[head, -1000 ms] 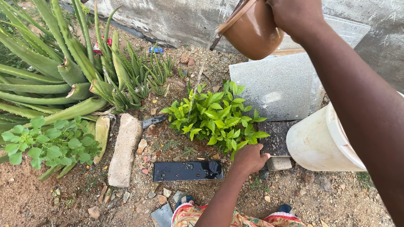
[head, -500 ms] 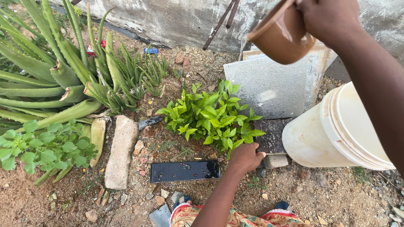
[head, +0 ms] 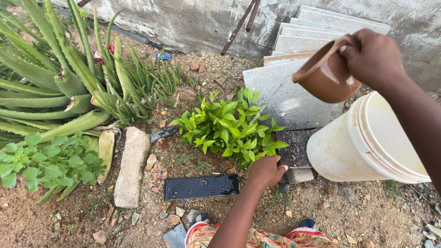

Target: The person waters a green plant by pouring water from a brown mug and refilling the mug from a white bucket.

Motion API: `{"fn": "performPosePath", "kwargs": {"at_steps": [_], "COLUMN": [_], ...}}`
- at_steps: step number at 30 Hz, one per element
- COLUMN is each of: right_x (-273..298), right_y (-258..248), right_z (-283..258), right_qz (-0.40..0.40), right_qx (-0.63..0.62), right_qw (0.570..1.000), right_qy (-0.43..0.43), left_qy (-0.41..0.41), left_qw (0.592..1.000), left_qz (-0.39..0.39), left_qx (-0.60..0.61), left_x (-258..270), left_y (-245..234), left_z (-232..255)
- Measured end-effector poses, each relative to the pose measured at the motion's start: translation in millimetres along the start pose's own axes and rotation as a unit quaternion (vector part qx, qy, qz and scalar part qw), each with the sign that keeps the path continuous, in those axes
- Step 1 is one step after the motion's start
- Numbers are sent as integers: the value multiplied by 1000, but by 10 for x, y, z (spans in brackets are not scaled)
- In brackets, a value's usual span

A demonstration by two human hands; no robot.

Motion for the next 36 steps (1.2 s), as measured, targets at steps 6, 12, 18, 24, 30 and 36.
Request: {"fn": "performPosePath", "kwargs": {"at_steps": [6,12,18,24,30,36], "right_x": [-99,-257,-438,-387,-335,-103], "right_y": [249,342,243,58,243,490], "right_z": [-185,-660,-1200,-1494,-1265,-897], "right_qz": [-27,-22,-20,73,11,-58], "right_qx": [-10,-37,-72,-65,-19,1], "right_qw": [999,999,996,980,995,998], "right_qy": [17,-5,-42,-173,-97,-33], "left_qy": [2,-2,-7,-12,-15,-14], "left_qw": [1000,1000,1000,1000,1000,1000], "left_qz": [-7,-6,-7,-10,-20,-24], "left_qx": [2,9,13,18,3,1], "left_x": [-6,16,4,-14,-23,-24], "left_y": [-2,-25,-4,20,39,132], "left_z": [9,25,-9,-31,-17,-47]}}
Point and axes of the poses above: each hand's wrist, its own x-axis away from the middle knuckle, its own y-axis out of the palm, z = x × y, the point moved 7 cm from there along -x, towards the middle knuckle, and after that the axes turned 7 degrees about -x, right-handed, at the moved point
